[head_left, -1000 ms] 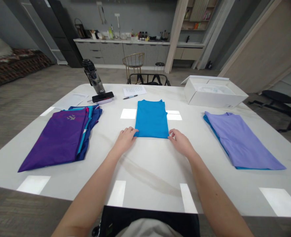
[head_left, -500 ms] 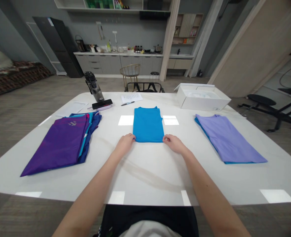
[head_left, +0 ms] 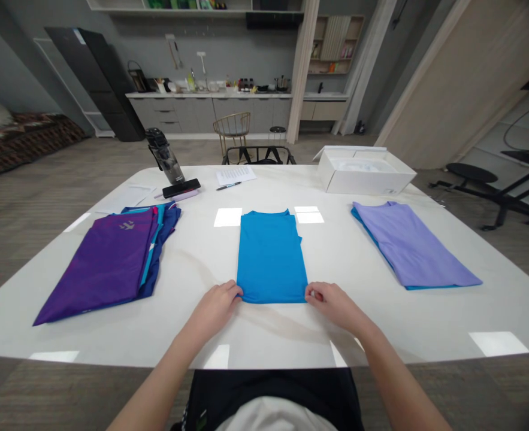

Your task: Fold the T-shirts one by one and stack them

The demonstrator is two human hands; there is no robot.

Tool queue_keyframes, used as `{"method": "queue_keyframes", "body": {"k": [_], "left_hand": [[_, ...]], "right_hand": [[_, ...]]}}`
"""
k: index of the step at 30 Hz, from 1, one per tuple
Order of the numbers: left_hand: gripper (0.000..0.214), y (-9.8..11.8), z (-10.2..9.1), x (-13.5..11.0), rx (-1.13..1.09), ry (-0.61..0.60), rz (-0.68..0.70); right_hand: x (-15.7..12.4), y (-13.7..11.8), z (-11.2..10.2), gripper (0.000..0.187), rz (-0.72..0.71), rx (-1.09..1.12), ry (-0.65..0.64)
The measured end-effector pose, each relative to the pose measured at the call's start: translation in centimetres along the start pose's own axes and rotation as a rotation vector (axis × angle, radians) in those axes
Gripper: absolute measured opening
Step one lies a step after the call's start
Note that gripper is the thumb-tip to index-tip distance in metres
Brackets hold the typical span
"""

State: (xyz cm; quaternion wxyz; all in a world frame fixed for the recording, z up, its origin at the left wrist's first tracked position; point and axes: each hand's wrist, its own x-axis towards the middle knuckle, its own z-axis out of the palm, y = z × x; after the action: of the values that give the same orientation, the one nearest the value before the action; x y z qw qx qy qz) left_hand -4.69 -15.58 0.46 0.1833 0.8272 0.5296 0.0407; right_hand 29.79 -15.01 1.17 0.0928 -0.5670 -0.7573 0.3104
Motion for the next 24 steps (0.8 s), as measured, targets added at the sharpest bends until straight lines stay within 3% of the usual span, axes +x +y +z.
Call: {"method": "queue_keyframes", "body": {"k": [6, 12, 15, 20, 24], "left_hand": [[0.027, 1.3, -0.6, -2.0, -0.045, -0.098, 0.028], [0.03, 1.0, -2.1, -1.3, -0.202, -0.129, 0.047], [0.035, -0.1, -2.6, 1.5, -0.201, -0.038, 0.011], [0.031, -2.3, -2.9, 8.6, -0.044, 0.246, -0.097], [0.044, -3.8, -3.0, 14.2, -0.07, 0.319, -0.249]], "right_hand": [[-1.8, -0.7, -0.1, 0.016, 0.036, 0.051, -0.148], [-0.6, 0.0, -1.2, 0.021, 0.019, 0.076, -0.127], [2.6, 0.7, -2.3, 0.024, -0.009, 0.016, 0.028], [10.3, 2.2, -3.3, 0.04, 0.047, -0.081, 0.288], [15.6, 2.7, -3.7, 0.053, 0.197, -0.114, 0.338]]}}
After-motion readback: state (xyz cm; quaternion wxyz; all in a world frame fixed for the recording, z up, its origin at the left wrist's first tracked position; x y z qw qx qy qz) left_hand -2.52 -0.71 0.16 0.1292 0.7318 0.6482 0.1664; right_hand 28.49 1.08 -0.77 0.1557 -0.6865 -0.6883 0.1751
